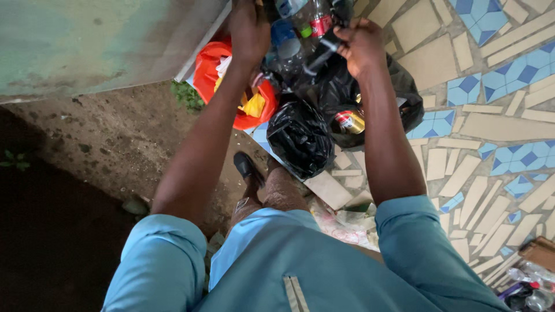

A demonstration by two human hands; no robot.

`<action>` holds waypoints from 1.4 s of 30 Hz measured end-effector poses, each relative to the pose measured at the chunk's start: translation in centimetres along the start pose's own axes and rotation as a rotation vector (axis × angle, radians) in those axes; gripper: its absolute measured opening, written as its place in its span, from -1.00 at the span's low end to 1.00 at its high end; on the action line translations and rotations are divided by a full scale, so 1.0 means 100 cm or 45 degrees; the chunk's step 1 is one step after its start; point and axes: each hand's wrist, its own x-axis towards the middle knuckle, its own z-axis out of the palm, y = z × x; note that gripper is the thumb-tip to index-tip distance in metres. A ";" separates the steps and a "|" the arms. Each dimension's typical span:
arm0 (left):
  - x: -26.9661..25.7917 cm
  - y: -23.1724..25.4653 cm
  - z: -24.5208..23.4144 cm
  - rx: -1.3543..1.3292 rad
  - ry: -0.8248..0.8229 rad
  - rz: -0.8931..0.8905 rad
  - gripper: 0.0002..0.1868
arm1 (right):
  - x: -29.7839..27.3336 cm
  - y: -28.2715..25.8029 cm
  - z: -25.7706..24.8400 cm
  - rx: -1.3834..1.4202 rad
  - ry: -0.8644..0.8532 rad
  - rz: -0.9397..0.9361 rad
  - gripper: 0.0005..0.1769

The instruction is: The person picks up plastic bottles, cans, and other debris by hand and places them into black plastic bags.

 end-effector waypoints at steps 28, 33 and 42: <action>0.027 0.072 -0.066 -0.165 0.239 -0.190 -0.82 | -0.042 -0.046 0.008 -1.271 0.390 -0.939 -0.70; 0.048 0.049 -0.064 -0.382 0.231 -0.383 -0.76 | -0.053 -0.077 0.032 -0.766 0.180 -0.924 -0.64; 0.052 0.056 -0.074 0.293 0.206 -0.627 -0.62 | -0.064 -0.102 0.020 -0.457 0.097 -0.192 -0.76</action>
